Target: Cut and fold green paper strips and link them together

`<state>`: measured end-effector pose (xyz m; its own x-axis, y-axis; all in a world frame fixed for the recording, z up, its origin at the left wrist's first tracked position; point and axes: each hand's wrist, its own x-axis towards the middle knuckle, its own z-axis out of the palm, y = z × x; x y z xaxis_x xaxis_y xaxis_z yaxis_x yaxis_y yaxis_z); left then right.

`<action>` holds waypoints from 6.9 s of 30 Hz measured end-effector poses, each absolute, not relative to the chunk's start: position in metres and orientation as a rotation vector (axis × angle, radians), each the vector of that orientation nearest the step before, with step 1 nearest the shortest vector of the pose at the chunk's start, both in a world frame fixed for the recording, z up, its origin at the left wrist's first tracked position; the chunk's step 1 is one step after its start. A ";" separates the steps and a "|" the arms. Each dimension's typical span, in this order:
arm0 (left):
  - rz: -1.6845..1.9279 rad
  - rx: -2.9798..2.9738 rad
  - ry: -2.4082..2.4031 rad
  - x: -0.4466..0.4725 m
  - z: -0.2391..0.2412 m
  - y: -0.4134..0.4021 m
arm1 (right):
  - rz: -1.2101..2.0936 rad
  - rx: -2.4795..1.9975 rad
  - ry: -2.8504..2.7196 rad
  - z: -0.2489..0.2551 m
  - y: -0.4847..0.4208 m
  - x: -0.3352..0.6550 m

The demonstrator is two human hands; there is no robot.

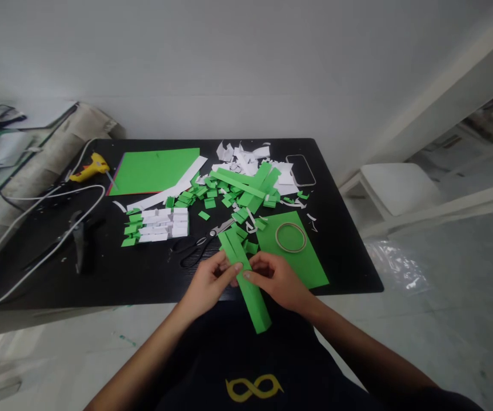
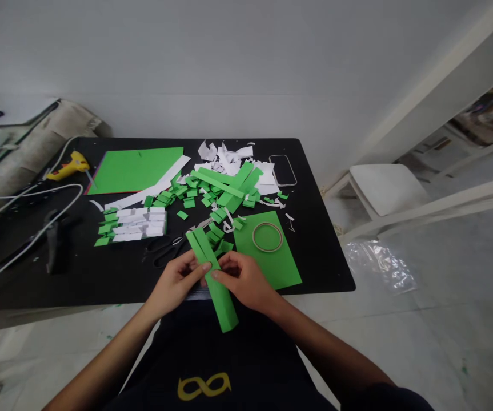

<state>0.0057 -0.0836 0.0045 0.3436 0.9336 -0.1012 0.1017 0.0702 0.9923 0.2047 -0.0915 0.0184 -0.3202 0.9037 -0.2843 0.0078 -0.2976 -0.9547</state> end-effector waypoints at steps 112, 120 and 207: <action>0.993 1.590 1.176 0.005 0.003 -0.093 | 1.390 -1.337 -1.234 0.012 -0.093 0.219; 0.945 1.625 1.205 0.007 0.003 -0.090 | 1.361 -1.384 -1.210 0.013 -0.094 0.216; 1.177 1.649 1.102 0.010 0.013 -0.099 | 1.387 -1.233 -1.215 0.027 -0.097 0.204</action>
